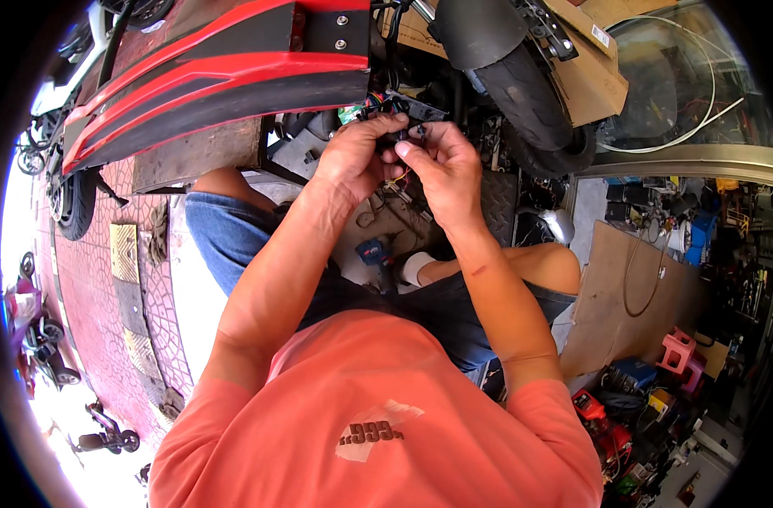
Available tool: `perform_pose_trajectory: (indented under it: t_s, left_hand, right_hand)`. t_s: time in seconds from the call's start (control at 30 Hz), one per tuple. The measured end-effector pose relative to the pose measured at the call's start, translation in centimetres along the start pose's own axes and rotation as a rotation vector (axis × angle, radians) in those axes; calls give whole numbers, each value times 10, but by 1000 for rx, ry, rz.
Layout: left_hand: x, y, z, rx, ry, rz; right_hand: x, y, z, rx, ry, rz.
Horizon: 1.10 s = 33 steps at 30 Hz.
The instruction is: The person connects multiple electrical wires and plastic connectors on an electric scooter, then tucks the wiring and a metal controller box into the scooter's frame.
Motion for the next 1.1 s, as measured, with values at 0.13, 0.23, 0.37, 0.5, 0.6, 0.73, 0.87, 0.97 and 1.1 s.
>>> perform_pose_trajectory:
  t_s: [0.13,0.23,0.37,0.5,0.6,0.73,0.87,0.97,1.1]
  left_hand:
    - [2,-3,4,-11,35,26]
    - [2,-4,7,-41,0,20]
    - [-1,-7,7,-71,-30,2]
    - [3,-16,18,-55,-97,25]
    - [1,-15,22,-64,-118,22]
    - [0,-12,19,-37,-74,12]
    - [-2,-10,22,-25,-73,-3]
    - [-8,-12,28,-70,-88,-99]
    - [-21,-6,27,-115,-118,-274]
  right_hand:
    - [0,-6,7,-57,85,85]
    - [-3,-7,11,-72,-36,38]
    - [-7,-2,12,-158,-6,-79]
    - [-17,4,10,-200,-76,-99]
    - [-22,5,0,-264,-74,-71]
    - [-51,0,19,-377,-124,-170]
    - [-64,4,15,-409,-276,-368]
    - [-69,6,8,-442,-337,-456]
    - [-80,5,9,-525,-354,-471]
Point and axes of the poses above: each hand's wrist, its own y-axis away from the middle knuckle, its own z-axis out of the back of the hand, x = y × z, the point moved 9 cm from there along -y, towards the middle knuckle, and after that the axes turned 14 degrees about -y, right-handed, at the moved point
